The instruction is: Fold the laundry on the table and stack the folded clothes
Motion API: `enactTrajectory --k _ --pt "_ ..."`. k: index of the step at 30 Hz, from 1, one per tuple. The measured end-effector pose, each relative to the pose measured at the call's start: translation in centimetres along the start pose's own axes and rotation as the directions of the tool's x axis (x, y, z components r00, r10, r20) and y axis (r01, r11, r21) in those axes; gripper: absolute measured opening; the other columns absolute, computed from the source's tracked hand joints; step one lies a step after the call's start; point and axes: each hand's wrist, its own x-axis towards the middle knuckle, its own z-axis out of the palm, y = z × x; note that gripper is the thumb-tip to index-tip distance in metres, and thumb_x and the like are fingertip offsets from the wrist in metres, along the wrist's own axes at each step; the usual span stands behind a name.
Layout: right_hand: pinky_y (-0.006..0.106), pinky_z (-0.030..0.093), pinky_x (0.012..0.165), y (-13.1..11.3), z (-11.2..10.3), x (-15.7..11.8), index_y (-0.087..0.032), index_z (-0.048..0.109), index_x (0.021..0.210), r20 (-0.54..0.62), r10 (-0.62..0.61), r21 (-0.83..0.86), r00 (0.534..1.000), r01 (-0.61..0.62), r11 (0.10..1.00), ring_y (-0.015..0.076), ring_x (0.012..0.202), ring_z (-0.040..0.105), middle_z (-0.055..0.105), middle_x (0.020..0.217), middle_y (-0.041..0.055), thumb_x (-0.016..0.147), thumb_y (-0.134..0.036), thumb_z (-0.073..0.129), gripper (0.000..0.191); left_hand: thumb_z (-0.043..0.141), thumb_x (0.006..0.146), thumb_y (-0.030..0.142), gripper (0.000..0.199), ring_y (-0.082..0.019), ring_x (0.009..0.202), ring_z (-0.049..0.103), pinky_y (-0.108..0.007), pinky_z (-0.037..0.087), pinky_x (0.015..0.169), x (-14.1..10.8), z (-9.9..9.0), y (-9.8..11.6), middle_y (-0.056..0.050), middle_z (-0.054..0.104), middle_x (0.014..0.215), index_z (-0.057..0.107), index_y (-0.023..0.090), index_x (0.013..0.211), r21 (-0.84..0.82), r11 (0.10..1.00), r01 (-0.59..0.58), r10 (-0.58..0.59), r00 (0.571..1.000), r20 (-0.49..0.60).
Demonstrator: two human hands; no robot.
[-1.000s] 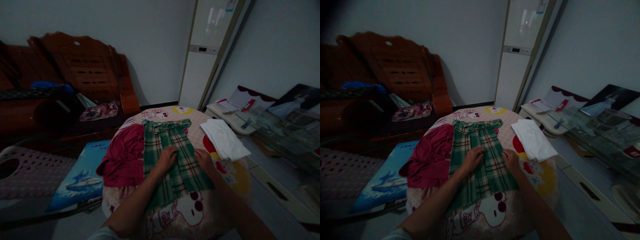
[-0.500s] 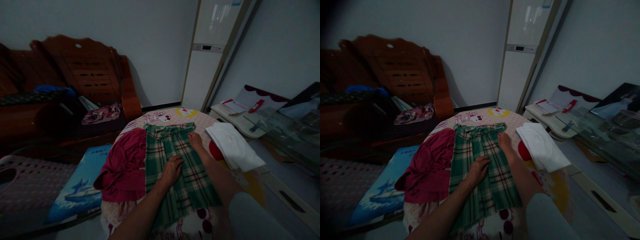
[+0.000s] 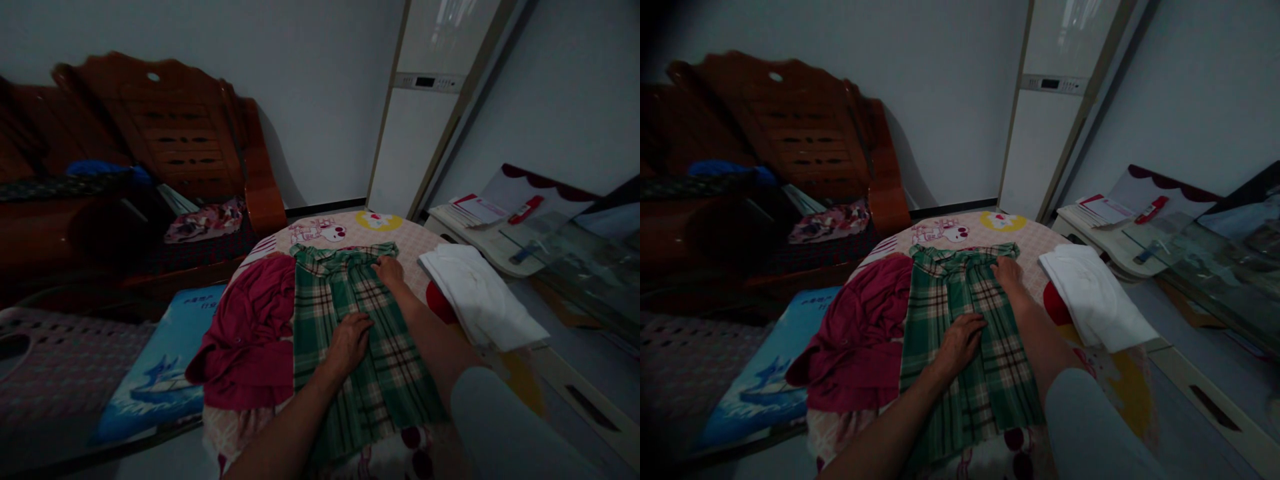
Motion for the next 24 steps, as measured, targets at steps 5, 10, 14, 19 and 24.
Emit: enactTrajectory --k 5,10,14,19,24 --pt "0.034 0.045 0.090 -0.5 -0.1 -0.7 -0.012 0.066 0.109 -0.005 -0.139 -0.123 0.990 0.137 0.983 0.0262 0.109 0.060 0.068 0.112 0.0179 0.098 -0.028 0.043 0.030 0.054 0.084 0.005 0.032 -0.024 0.110 0.060 -0.042 0.053 0.094 0.0 0.1 -0.1 -0.011 0.067 0.118 0.071 0.016 0.110 -0.007 1.000 -0.015 0.015 1.000 -0.014" --pt "0.035 0.044 0.092 -0.8 -0.4 -0.6 -0.009 0.064 0.112 0.004 -0.154 -0.134 0.988 0.153 0.979 0.0268 0.110 0.060 0.067 0.114 0.0209 0.098 -0.021 0.035 0.035 0.055 0.084 0.007 0.034 -0.024 0.112 0.060 -0.043 0.052 0.096 -0.1 -0.2 0.1 -0.011 0.066 0.120 0.070 0.017 0.113 -0.001 1.000 -0.005 0.005 1.000 0.003" --pt "0.035 0.047 0.087 -0.9 -0.6 0.0 -0.010 0.064 0.113 -0.005 -0.020 -0.080 1.000 0.020 0.997 0.0276 0.104 0.064 0.068 0.110 0.0209 0.097 -0.022 0.036 0.034 0.057 0.086 0.011 0.037 -0.025 0.116 0.058 -0.045 0.049 0.099 -0.1 -0.6 0.5 -0.010 0.063 0.129 0.068 0.020 0.120 0.023 0.999 -0.028 0.026 0.997 0.077" --pt "0.036 0.046 0.088 -1.0 -0.8 0.2 -0.010 0.062 0.114 0.020 0.010 -0.048 1.000 -0.009 0.999 0.0278 0.107 0.063 0.067 0.113 0.0208 0.097 -0.021 0.038 0.032 0.061 0.088 0.022 0.038 -0.027 0.120 0.056 -0.048 0.046 0.103 0.0 -0.8 0.6 -0.012 0.059 0.135 0.064 0.019 0.126 0.035 0.999 -0.031 0.027 0.995 0.101" --pt "0.034 0.044 0.092 -0.1 -1.7 0.4 -0.011 0.061 0.118 0.031 -0.030 -0.017 0.999 0.031 0.999 0.0259 0.113 0.059 0.066 0.118 0.0186 0.096 -0.024 0.043 0.031 0.061 0.086 0.017 0.037 -0.028 0.119 0.056 -0.048 0.047 0.102 0.2 -0.6 0.4 -0.014 0.060 0.134 0.066 0.016 0.122 0.073 0.997 0.011 -0.017 0.997 0.081"
